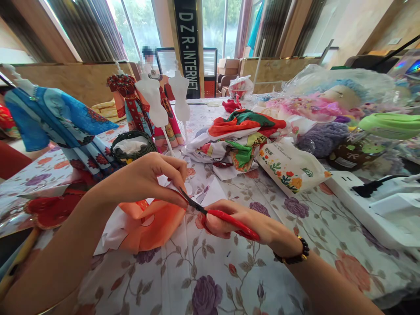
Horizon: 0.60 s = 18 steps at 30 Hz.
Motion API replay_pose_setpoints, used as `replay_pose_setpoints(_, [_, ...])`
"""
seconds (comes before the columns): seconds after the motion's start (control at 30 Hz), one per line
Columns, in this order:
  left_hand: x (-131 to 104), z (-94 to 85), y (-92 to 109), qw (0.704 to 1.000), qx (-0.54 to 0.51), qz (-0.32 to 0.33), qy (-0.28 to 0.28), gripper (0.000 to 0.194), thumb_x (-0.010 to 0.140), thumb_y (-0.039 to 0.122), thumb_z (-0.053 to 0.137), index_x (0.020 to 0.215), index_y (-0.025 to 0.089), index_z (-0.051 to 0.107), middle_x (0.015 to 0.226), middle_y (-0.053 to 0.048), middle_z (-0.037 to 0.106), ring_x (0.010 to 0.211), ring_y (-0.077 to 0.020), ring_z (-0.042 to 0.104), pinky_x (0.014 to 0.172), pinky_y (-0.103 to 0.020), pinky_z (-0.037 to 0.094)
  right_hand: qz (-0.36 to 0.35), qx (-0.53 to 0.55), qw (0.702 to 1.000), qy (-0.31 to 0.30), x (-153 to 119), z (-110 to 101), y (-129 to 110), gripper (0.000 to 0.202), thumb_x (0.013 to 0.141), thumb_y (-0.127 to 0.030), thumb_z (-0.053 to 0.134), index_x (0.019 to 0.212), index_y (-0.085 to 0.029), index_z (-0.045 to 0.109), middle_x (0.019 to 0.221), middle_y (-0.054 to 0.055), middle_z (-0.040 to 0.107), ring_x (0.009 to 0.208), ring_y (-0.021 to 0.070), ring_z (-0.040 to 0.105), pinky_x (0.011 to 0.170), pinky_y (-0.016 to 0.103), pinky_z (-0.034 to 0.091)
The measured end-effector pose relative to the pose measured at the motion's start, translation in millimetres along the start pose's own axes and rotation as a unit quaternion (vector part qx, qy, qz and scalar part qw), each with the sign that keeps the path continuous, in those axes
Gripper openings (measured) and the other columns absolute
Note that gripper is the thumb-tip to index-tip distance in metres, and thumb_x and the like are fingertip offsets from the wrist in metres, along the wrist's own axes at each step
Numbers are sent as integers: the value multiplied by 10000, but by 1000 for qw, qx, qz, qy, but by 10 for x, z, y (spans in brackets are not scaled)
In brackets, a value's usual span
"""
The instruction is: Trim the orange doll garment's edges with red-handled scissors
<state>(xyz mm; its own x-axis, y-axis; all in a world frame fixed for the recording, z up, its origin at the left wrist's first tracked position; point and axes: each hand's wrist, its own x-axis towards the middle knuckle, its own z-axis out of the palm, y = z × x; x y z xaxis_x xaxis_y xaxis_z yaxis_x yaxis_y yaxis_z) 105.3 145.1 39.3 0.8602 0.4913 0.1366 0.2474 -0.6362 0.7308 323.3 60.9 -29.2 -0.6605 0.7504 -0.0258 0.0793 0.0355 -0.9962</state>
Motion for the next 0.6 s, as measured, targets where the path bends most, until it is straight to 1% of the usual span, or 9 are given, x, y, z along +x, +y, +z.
replay_pose_setpoints(0.1, [-1,-5,10,1000,4,8,4,59,698,202,761,680,163,720,668,30,547,635,-79,487,583,-217,410,-4,2,1000,2,-18,-19,72,351,948,-509,396,779,-206,450,699,-20,355,635,142,351,610,315,316])
replay_pose_setpoints(0.23, [6,-12,9,1000,7,17,7,61,695,192,763,669,161,717,664,33,546,636,-77,483,580,-211,405,-34,-15,999,-11,-48,-32,153,285,979,-438,354,996,-204,516,707,-16,367,659,149,378,629,312,348])
replay_pose_setpoints(0.3, [7,-15,4,1000,10,25,7,71,689,195,769,670,152,717,659,34,540,630,-73,478,576,-207,401,-38,-12,999,2,-55,-8,141,290,979,-436,352,1038,-202,512,704,-18,364,657,149,385,627,311,348])
replay_pose_setpoints(0.33, [8,-17,3,999,12,29,7,76,688,195,770,670,146,716,656,34,539,627,-72,477,575,-206,399,-34,-10,999,14,-54,12,121,292,975,-445,356,1003,-201,512,702,-17,365,654,149,384,623,312,343])
replay_pose_setpoints(0.4, [6,-17,2,999,15,32,6,79,688,190,770,670,136,716,654,33,541,626,-71,478,576,-206,398,-16,-6,999,34,-43,60,65,327,964,-485,359,841,-207,480,692,-19,353,639,146,364,610,313,322])
replay_pose_setpoints(0.47, [4,-15,1,999,16,34,7,80,687,188,771,669,131,717,654,31,546,627,-72,481,577,-207,400,-10,-3,999,38,-23,102,11,405,949,-531,360,694,-217,374,668,-26,319,618,142,332,590,313,294])
replay_pose_setpoints(0.53, [2,-11,-3,999,15,35,10,83,683,192,773,667,133,717,652,31,550,627,-74,484,578,-209,401,-9,2,999,31,-4,128,-24,457,936,-559,363,641,-220,278,651,-32,284,602,138,307,578,313,271])
replay_pose_setpoints(0.6, [1,-8,-11,999,16,34,13,87,682,198,774,664,135,716,649,31,551,625,-74,485,577,-211,401,-6,4,1000,27,6,137,-34,476,930,-568,362,631,-221,235,644,-34,263,592,138,294,572,314,262])
